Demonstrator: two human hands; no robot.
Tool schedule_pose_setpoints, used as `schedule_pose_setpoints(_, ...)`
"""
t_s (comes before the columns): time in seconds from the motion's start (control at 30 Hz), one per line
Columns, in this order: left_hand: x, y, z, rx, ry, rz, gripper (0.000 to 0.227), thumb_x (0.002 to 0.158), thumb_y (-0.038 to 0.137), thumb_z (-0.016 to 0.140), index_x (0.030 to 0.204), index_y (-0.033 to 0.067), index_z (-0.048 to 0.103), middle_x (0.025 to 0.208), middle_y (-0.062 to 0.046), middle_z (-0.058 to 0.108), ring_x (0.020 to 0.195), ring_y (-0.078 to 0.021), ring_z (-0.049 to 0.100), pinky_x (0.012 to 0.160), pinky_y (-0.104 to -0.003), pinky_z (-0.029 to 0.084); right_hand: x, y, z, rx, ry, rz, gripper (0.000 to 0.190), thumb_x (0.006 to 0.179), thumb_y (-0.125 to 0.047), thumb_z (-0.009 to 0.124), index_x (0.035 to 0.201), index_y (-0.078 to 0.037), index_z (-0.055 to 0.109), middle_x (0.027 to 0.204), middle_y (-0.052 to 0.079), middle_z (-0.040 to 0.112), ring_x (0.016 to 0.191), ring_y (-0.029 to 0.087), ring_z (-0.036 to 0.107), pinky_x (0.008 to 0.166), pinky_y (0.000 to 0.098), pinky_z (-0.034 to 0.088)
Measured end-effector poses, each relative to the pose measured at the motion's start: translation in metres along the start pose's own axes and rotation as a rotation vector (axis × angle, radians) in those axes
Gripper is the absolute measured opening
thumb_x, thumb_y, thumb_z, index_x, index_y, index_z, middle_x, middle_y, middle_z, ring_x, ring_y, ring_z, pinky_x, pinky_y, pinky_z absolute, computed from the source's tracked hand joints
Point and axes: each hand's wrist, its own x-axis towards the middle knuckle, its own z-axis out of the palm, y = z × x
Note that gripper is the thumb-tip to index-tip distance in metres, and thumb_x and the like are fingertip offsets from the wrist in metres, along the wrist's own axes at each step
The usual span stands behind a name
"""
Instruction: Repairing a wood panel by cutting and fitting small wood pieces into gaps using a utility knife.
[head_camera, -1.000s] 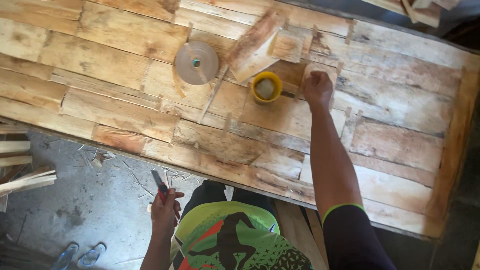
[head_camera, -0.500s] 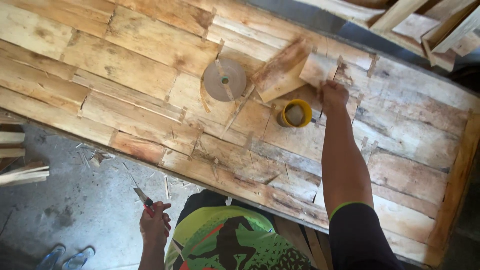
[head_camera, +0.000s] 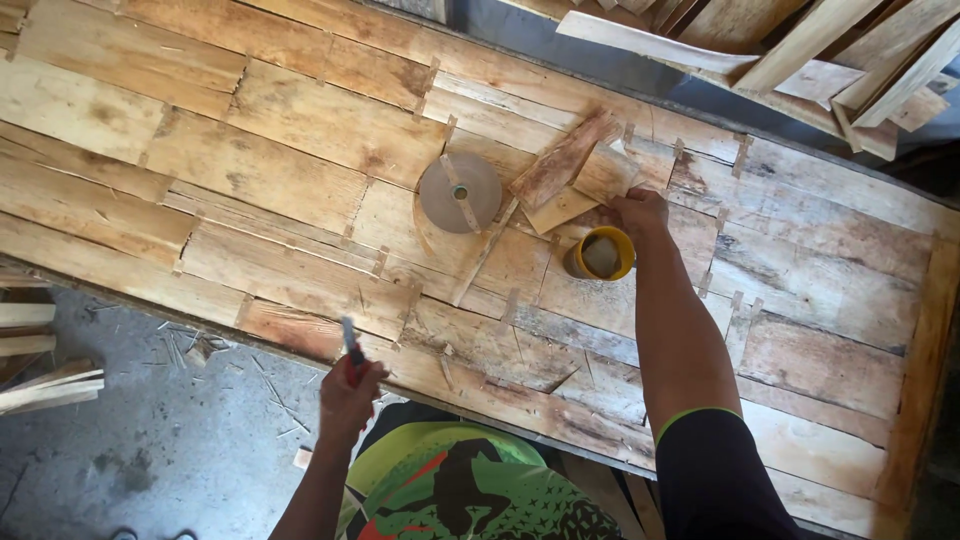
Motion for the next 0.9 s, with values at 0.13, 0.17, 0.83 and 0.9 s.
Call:
schedule_pose_setpoints(0.13, 0.032, 0.019, 0.029, 0.059, -0.099, 0.122, 0.025, 0.086, 0.02, 0.081, 0.088, 0.0027, 0.063, 0.066, -0.003, 0.061, 0.056, -0.0096, 0.057, 0.05, -0.026, 0.047, 0.055, 0.045, -0.021, 0.124, -0.18, -0.014, 0.032, 0.092, 0.0, 0.072, 0.119, 0.008, 0.057, 0.099, 0.02, 0.072, 0.076, 0.027, 0.075, 0.059, 0.0347, 0.064)
schedule_pose_setpoints(0.17, 0.039, 0.031, 0.038, 0.062, -0.107, 0.125, 0.025, 0.086, 0.02, 0.081, 0.088, 0.0027, 0.063, 0.066, -0.003, 0.061, 0.056, -0.0096, 0.057, 0.05, -0.026, 0.047, 0.046, 0.04, -0.021, 0.129, -0.173, -0.015, 0.032, 0.092, 0.0, 0.072, 0.119, 0.008, 0.057, 0.099, 0.02, 0.072, 0.076, 0.027, 0.075, 0.059, 0.0347, 0.064)
schedule_pose_setpoints(0.83, 0.097, 0.124, 0.134, -0.346, -0.233, 0.281, 0.014, 0.1, 0.017, 0.07, 0.101, 0.0033, 0.067, 0.064, 0.0, 0.057, 0.048, -0.0035, 0.048, 0.039, -0.022, 0.036, -0.058, -0.04, -0.047, 0.446, 0.109, -0.185, 0.029, 0.098, -0.002, 0.055, 0.127, 0.001, 0.056, 0.109, 0.016, 0.069, 0.085, 0.024, 0.071, 0.077, 0.0395, 0.066)
schedule_pose_setpoints(0.9, 0.081, 0.133, 0.12, -0.35, -0.181, 0.229, 0.011, 0.098, 0.016, 0.068, 0.101, 0.0062, 0.065, 0.062, 0.0, 0.058, 0.045, -0.0044, 0.048, 0.036, -0.022, 0.036, -0.047, -0.046, -0.052, 0.499, 0.095, -0.204, 0.028, 0.098, -0.002, 0.054, 0.126, 0.001, 0.055, 0.11, 0.016, 0.067, 0.085, 0.025, 0.07, 0.076, 0.0406, 0.064)
